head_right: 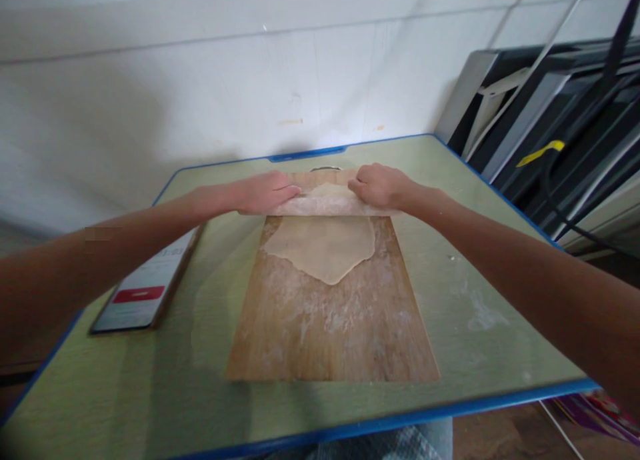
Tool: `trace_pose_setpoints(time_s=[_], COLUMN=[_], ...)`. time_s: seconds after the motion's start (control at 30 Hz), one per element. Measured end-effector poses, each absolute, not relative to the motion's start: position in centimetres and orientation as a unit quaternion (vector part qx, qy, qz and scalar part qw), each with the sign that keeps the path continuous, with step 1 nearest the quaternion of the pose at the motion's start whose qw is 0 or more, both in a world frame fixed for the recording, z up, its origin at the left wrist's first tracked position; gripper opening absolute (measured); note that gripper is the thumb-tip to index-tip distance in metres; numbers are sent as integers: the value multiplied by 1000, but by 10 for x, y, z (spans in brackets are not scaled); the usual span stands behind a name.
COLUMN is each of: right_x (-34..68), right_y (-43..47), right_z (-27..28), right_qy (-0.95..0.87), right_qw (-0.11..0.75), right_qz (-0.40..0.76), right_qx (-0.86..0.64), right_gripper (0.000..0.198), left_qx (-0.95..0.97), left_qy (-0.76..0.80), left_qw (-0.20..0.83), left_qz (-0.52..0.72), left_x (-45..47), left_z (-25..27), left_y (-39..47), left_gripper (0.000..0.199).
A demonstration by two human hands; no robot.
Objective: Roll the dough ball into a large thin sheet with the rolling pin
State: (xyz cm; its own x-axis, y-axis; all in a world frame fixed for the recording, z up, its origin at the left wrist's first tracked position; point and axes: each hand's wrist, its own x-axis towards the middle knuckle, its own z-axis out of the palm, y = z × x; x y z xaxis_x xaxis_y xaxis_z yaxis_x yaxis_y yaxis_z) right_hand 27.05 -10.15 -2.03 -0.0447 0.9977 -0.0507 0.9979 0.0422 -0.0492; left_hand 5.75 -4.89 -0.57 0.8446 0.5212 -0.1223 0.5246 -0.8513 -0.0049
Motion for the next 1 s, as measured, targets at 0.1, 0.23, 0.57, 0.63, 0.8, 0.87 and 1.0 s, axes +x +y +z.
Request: trace_pose_setpoints(time_s=[0.1, 0.23, 0.57, 0.63, 0.8, 0.87, 1.0], right_x=[272, 275, 275, 271, 259, 254, 248], right_y=[-100, -103, -113, -119, -140, -148, -159], right_z=[-23, -26, -28, -26, -18, -17, -18], right_qy=[722, 717, 703, 701, 695, 684, 676], right_qw=[-3, -8, 10, 20, 58, 53, 40], right_qz=[-29, -14, 3, 6, 30, 54, 68], right_qx=[691, 697, 711, 713, 716, 725, 733], right_gripper=[41, 41, 44, 45, 49, 52, 51], left_qx=[957, 953, 940, 934, 933, 932, 926], left_qy=[284, 301, 337, 346, 327, 319, 330], left_qw=[27, 14, -38, -81, -151, -170, -182], left_qz=[-53, -37, -38, -42, -10, 3, 15], left_x=[58, 57, 57, 55, 47, 45, 44], left_z=[-6, -8, -8, -10, -17, -19, -21], left_y=[-48, -48, -55, -59, -66, -69, -76], left_gripper=[42, 40, 43, 47, 54, 56, 56])
